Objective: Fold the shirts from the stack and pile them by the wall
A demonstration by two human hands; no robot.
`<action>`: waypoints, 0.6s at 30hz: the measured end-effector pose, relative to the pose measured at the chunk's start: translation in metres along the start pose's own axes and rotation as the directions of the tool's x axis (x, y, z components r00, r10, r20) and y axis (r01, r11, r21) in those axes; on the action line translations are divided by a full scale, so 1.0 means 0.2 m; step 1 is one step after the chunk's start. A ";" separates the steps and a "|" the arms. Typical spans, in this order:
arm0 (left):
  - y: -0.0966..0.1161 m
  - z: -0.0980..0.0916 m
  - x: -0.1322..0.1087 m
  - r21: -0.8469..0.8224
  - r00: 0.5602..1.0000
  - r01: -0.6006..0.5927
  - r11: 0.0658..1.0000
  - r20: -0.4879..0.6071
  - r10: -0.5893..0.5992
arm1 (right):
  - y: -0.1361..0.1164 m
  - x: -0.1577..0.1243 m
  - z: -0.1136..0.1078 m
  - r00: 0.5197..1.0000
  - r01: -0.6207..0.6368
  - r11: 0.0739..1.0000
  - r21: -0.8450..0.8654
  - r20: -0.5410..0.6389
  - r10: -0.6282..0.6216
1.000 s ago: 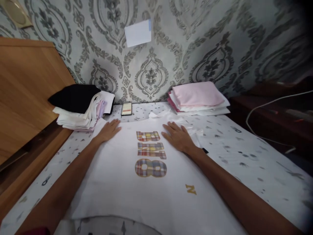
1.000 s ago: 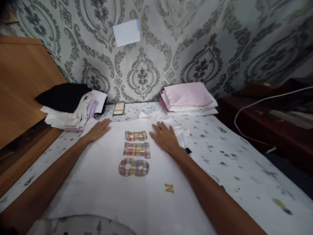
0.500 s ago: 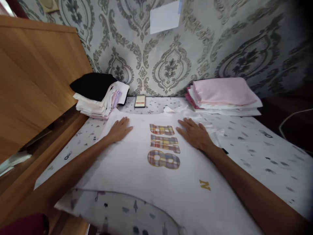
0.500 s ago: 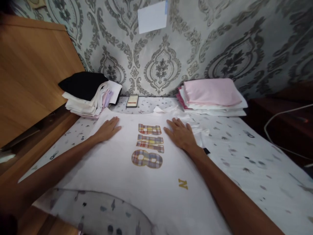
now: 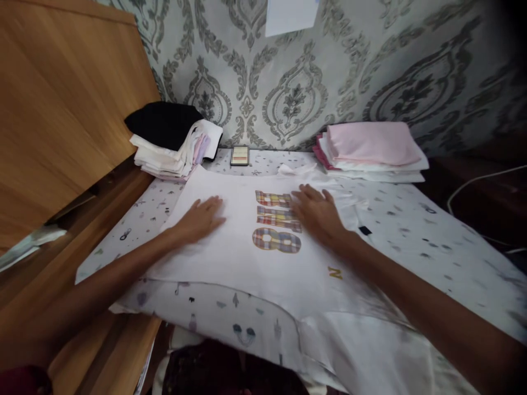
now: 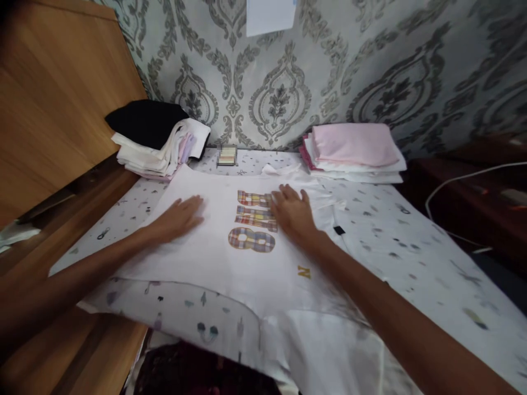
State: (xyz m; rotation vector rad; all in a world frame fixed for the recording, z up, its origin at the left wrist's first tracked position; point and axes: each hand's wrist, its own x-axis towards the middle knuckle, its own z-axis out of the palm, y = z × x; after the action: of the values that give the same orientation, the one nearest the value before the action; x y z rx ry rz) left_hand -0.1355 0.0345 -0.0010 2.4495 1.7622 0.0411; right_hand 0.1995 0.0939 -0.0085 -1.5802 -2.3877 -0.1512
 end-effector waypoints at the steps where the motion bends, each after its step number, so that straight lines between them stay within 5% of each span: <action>1: 0.04 0.02 -0.04 -0.016 0.999 -0.037 0.999 0.019 0.038 | -0.08 -0.04 -0.01 0.997 0.072 0.997 0.028 0.002 -0.072; 4: 0.05 0.04 -0.14 -0.037 0.999 -0.038 0.999 0.017 0.038 | -0.35 -0.18 -0.03 0.949 0.298 0.941 0.161 0.058 -0.310; 10: -0.17 0.01 -0.32 0.008 0.980 0.199 0.980 0.012 -0.199 | -0.69 -0.44 -0.08 0.819 0.500 0.794 0.346 0.109 -0.564; 14: -0.27 -0.01 -0.39 0.014 0.965 0.262 0.965 0.007 -0.262 | -0.87 -0.47 -0.12 0.720 0.584 0.678 0.447 0.101 -0.687; 18: -0.29 0.01 -0.40 0.022 0.968 0.251 0.968 -0.026 -0.250 | -1.09 -0.41 -0.15 0.653 0.686 0.623 0.375 0.060 -0.755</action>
State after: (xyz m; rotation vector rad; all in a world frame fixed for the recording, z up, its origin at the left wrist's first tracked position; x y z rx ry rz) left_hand -0.2162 -0.0234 -0.0053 2.2303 2.0794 0.0239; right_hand 0.0355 -0.0726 0.0104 -0.4125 -2.8965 0.2645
